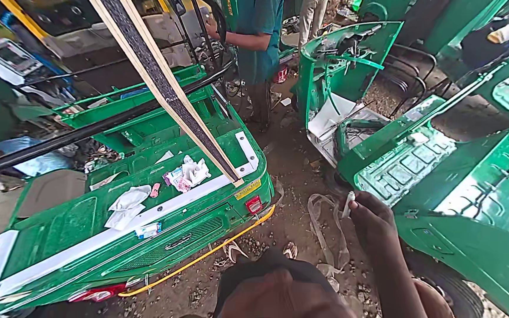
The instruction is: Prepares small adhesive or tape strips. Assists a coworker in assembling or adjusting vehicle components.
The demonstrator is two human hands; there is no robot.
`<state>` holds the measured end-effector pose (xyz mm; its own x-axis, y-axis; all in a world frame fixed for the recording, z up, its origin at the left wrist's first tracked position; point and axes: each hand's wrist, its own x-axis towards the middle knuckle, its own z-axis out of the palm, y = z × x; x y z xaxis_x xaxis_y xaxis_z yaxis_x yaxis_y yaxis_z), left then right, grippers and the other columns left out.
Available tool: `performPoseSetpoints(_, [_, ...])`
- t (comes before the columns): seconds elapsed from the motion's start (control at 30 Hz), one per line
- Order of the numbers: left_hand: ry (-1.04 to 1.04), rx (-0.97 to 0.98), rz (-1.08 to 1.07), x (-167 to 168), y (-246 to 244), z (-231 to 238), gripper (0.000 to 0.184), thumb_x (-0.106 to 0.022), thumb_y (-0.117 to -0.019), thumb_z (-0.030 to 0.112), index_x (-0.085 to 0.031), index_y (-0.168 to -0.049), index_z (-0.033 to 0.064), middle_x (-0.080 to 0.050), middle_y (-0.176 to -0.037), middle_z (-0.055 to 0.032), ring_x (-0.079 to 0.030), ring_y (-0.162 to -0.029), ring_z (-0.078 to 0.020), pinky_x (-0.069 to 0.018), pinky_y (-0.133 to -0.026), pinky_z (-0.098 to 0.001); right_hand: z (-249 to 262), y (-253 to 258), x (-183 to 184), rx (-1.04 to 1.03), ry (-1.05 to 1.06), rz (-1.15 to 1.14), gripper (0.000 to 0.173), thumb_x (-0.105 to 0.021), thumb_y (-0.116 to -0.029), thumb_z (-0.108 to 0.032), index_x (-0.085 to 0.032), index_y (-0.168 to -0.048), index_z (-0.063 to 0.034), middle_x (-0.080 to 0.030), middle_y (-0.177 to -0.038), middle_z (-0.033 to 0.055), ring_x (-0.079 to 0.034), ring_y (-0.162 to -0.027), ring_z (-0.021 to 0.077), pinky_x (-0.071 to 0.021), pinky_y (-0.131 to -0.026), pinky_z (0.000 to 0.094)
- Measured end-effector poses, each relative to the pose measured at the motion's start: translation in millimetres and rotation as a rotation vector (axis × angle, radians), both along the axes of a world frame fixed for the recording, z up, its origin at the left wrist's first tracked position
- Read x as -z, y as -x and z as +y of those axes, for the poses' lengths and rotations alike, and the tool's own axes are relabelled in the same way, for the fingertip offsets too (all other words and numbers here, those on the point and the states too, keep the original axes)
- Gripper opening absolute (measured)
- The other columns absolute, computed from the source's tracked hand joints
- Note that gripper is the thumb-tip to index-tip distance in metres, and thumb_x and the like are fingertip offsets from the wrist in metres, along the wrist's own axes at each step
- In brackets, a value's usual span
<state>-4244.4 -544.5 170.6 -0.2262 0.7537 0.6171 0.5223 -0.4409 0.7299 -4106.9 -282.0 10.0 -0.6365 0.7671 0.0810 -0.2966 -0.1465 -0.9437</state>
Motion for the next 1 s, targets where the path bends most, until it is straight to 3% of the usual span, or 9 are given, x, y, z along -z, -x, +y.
performPoseSetpoints(0.17, [0.173,-0.320,-0.212,112,22,31,0.023,-0.061,-0.1044,0.027,-0.074,-0.104,0.0081,-0.076,-0.094,-0.0009,-0.073,-0.086,-0.0082,-0.0628,-0.079,-0.0255,40,8,132,0.016,0.368,-0.325,0.011,-0.062,-0.0974,-0.006,-0.068,-0.106,-0.0011,-0.070,-0.095,0.0097,-0.069,-0.083,0.0184,-0.0617,-0.075,0.0368])
performPoseSetpoints(0.27, [0.196,-0.453,-0.250,137,32,51,0.023,-0.061,-0.1040,0.025,-0.075,-0.102,0.0072,-0.076,-0.095,0.0017,-0.071,-0.085,-0.0038,-0.0607,-0.079,-0.0218,53,-53,254,0.166,0.302,-0.914,0.014,-0.073,-0.0939,-0.009,-0.068,-0.102,0.0010,-0.067,-0.088,0.0119,-0.062,-0.074,0.0200,-0.0548,-0.065,0.0388])
performPoseSetpoints(0.3, [0.196,-0.480,-0.229,139,38,58,0.023,-0.061,-0.1040,0.024,-0.075,-0.102,0.0059,-0.076,-0.095,0.0012,-0.070,-0.085,-0.0034,-0.0605,-0.079,-0.0214,57,-81,287,0.121,0.167,-1.186,0.022,-0.079,-0.0902,-0.014,-0.071,-0.102,0.0021,-0.069,-0.089,0.0165,-0.063,-0.076,0.0262,-0.0528,-0.068,0.0445])
performPoseSetpoints(0.4, [0.196,-0.530,-0.160,145,53,80,0.023,-0.061,-0.1037,0.023,-0.074,-0.102,0.0034,-0.075,-0.095,-0.0002,-0.070,-0.086,-0.0022,-0.0598,-0.080,-0.0194,68,-145,324,-0.291,-0.011,-1.810,0.045,-0.080,-0.0870,-0.030,-0.069,-0.116,0.0023,-0.069,-0.120,0.0271,-0.065,-0.116,0.0434,-0.0506,-0.098,0.0628])
performPoseSetpoints(0.53, [0.236,-0.562,-0.110,162,83,119,0.024,-0.062,-0.1030,0.025,-0.075,-0.101,0.0048,-0.074,-0.092,0.0010,-0.069,-0.084,-0.0008,-0.0587,-0.079,-0.0176,93,-62,267,-0.352,-0.107,-1.480,0.029,-0.079,-0.0890,-0.025,-0.076,-0.111,-0.0059,-0.075,-0.109,0.0168,-0.071,-0.105,0.0327,-0.0547,-0.095,0.0552])
performPoseSetpoints(0.63, [0.257,-0.551,-0.128,181,107,153,0.024,-0.064,-0.1025,0.025,-0.075,-0.104,0.0047,-0.076,-0.096,0.0003,-0.071,-0.088,-0.0022,-0.0604,-0.082,-0.0192,102,62,165,-0.315,0.066,-0.638,0.024,-0.072,-0.0940,-0.013,-0.073,-0.115,-0.0020,-0.076,-0.102,0.0088,-0.072,-0.089,0.0173,-0.0615,-0.080,0.0349])
performPoseSetpoints(0.73, [0.245,-0.554,-0.123,189,130,189,0.024,-0.064,-0.1023,0.027,-0.075,-0.105,0.0060,-0.075,-0.096,0.0007,-0.070,-0.087,-0.0009,-0.0599,-0.080,-0.0179,111,156,69,-0.519,0.124,0.001,0.034,-0.074,-0.0951,-0.023,-0.071,-0.124,-0.0059,-0.073,-0.116,0.0088,-0.072,-0.096,0.0165,-0.0620,-0.084,0.0350])
performPoseSetpoints(0.87, [0.218,-0.615,-0.022,187,167,238,0.019,-0.065,-0.0983,0.021,-0.076,-0.103,0.0055,-0.076,-0.094,-0.0040,-0.072,-0.089,-0.0037,-0.0589,-0.084,-0.0193,141,221,21,-0.649,-0.042,0.137,0.029,-0.078,-0.0906,-0.013,-0.074,-0.117,-0.0037,-0.071,-0.116,0.0087,-0.069,-0.101,0.0149,-0.0604,-0.089,0.0324])
performPoseSetpoints(1.0, [0.323,-0.655,-0.028,164,192,274,0.017,-0.073,-0.0930,0.012,-0.077,-0.104,-0.0004,-0.077,-0.095,-0.0115,-0.075,-0.090,-0.0163,-0.0611,-0.086,-0.0310,174,255,23,-0.638,0.195,0.107,0.018,-0.078,-0.0894,-0.013,-0.080,-0.107,-0.0105,-0.076,-0.108,0.0027,-0.070,-0.091,0.0068,-0.0596,-0.081,0.0253])
